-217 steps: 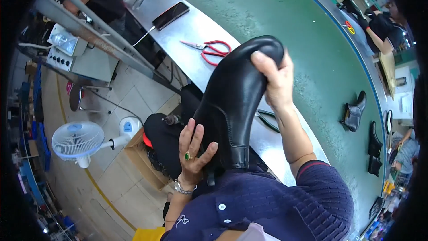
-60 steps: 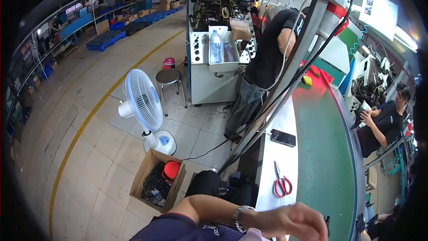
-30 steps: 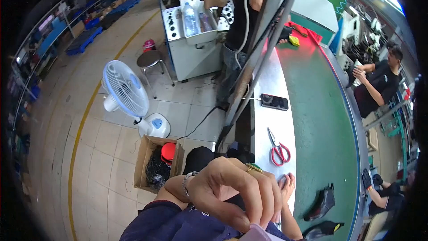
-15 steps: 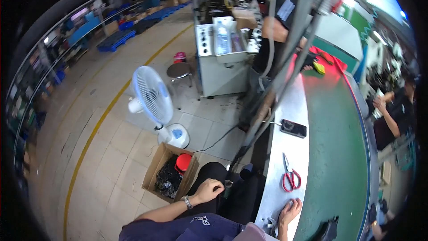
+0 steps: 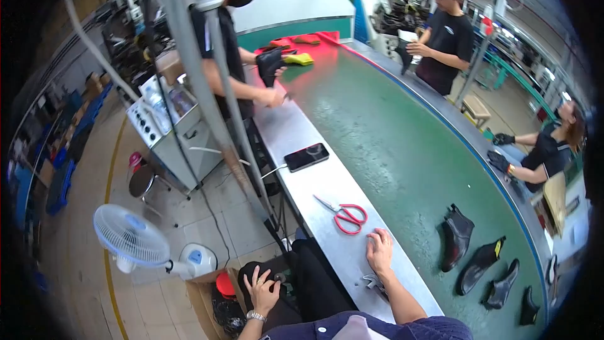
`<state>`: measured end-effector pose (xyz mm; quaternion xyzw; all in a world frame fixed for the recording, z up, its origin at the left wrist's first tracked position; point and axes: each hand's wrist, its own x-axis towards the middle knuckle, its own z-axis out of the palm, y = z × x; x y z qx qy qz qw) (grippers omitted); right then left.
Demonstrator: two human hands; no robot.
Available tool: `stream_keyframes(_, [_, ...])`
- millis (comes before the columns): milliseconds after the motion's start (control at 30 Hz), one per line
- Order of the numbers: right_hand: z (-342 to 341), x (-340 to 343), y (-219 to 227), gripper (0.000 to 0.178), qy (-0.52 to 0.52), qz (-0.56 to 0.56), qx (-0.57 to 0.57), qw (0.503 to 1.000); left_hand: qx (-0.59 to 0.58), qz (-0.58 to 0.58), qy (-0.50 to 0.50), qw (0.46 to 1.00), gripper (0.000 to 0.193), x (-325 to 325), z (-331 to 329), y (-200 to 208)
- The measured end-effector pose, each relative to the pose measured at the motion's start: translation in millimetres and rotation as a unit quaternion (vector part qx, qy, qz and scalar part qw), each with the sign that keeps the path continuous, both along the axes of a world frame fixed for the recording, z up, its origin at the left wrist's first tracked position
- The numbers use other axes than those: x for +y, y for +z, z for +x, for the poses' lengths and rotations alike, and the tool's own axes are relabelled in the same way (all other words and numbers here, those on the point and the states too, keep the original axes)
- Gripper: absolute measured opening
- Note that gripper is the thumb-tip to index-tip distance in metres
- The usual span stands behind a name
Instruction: Finalizing and inspecting black leather boots on a factory production line.
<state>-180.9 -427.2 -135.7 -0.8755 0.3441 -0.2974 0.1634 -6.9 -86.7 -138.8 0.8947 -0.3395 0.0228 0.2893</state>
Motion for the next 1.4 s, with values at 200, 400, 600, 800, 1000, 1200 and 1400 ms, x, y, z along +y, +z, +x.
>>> stream_keyframes(200, [1.9, 1.4, -3.8, 0.028, 0.009, 0.014, -0.003, 1.000, 0.017, -0.058, 0.041, 0.997, 0.014, -1.1, 1.0, 11.2])
stream_keyframes(400, [10.4, 4.6, 2.6, 0.028, 0.016, 0.016, -0.012, 1.000, -0.012, -0.252, -0.070, 0.965, 0.007, -38.3, 8.0, 218.6])
stream_keyframes(600, [27.3, -21.9, 57.1, 0.021, 0.007, 0.173, -0.177, 0.969, -0.224, -0.436, -0.179, 0.853, 0.046, -20.7, 13.9, 347.2])
stream_keyframes(800, [59.7, -0.5, 321.5, 0.040, 0.314, -0.003, -0.413, 0.855, -0.244, -0.448, -0.177, 0.842, 0.045, -2.6, 0.2, 350.7])
stream_keyframes(1000, [-17.8, -24.0, 418.2, 0.058, 0.399, -0.276, -0.462, 0.743, -0.250, -0.475, -0.195, 0.821, 0.044, -6.7, -4.4, 365.7])
stream_keyframes(1200, [-53.6, -46.4, 418.9, 0.058, 0.407, -0.260, -0.514, 0.708, -0.294, -0.500, -0.208, 0.787, 0.043, -3.5, -7.7, 380.7])
stream_keyframes(1400, [-71.7, -44.5, 410.6, 0.058, 0.419, -0.314, -0.583, 0.622, -0.394, -0.551, -0.248, 0.693, 0.043, -15.5, 15.4, 398.6])
